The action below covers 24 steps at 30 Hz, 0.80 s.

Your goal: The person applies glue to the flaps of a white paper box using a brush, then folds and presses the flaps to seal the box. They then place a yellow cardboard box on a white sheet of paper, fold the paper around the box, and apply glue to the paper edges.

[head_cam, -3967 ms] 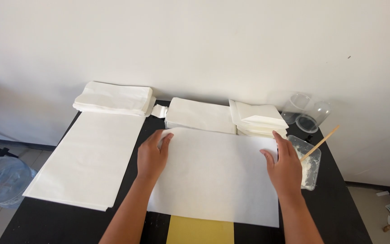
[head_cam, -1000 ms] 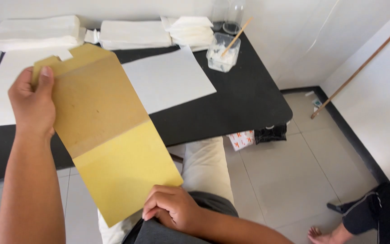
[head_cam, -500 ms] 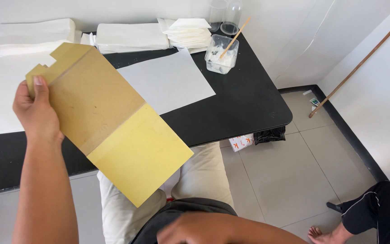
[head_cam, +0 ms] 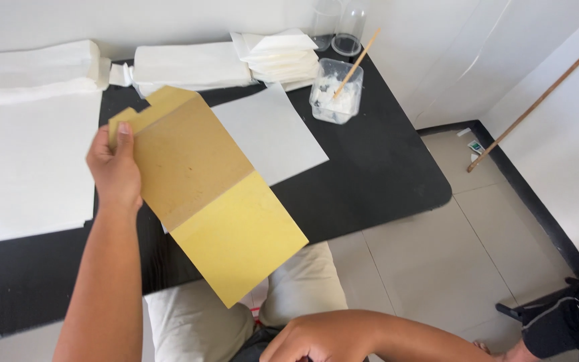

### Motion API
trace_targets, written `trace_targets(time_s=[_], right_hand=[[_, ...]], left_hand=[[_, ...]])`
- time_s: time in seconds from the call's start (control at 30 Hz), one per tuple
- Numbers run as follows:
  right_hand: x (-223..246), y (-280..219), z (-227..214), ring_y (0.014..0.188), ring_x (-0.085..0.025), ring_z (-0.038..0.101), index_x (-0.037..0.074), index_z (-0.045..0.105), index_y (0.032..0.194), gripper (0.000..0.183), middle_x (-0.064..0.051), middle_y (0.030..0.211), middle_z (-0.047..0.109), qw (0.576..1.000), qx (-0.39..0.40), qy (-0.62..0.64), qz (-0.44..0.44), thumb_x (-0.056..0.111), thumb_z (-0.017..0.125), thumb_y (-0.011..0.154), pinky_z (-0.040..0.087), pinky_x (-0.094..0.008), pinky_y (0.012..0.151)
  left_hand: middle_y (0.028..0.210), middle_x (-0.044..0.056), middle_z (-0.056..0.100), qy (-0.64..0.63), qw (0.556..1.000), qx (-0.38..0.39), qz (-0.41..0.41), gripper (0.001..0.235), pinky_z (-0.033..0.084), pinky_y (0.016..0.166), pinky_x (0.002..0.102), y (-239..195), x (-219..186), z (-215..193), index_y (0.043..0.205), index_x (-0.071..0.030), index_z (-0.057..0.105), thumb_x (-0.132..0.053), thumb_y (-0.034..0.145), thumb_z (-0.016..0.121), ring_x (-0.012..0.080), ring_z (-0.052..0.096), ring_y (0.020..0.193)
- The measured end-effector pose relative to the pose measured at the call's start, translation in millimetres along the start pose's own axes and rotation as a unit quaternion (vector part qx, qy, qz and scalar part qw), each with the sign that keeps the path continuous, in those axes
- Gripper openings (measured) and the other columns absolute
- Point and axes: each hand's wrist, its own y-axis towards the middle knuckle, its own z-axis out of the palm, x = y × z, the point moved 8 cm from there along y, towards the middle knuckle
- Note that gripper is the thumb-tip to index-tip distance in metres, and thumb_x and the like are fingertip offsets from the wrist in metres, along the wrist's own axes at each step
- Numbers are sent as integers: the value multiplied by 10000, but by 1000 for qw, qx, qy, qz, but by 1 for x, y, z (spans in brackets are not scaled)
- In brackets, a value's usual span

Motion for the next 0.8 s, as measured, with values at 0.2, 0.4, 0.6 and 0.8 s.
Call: trace_targets(time_s=[0.2,0.4,0.6,0.8], right_hand=[[32,6,-113,802,-128,697,164,673,965,131,34,927,717,963,-188,-193,12,256,622,1042,536,-282,774],[-38,-11,-312,905,-252,713,163,702,968,55,-47,888,715,762,-476,-418,133,171,658,936,569,-373,735],[-101,29,-375,1450,-333,466,138,619,1404,478,-116,1483,590,745,-345,-533,205,349,643,975,386,-510,1180],[-118,31,-365,1544,-326,286,189,486,1538,586,-53,1637,399,740,-404,-458,283,376,491,983,261,-532,1230]], left_hand=[[885,-84,565,61,994,43,78,206,426,708,249,53,33,25,1005,-141,646,-333,1076,626,38,478,828],[889,71,631,135,988,67,17,191,522,697,370,100,65,46,1131,-162,727,-306,1099,607,222,630,784],[874,56,668,153,979,131,-33,268,547,671,358,115,115,64,1148,-200,730,-422,1061,608,223,663,760],[954,77,670,183,962,196,-53,274,592,763,376,84,51,91,1154,-168,715,-387,1073,572,258,697,876]])
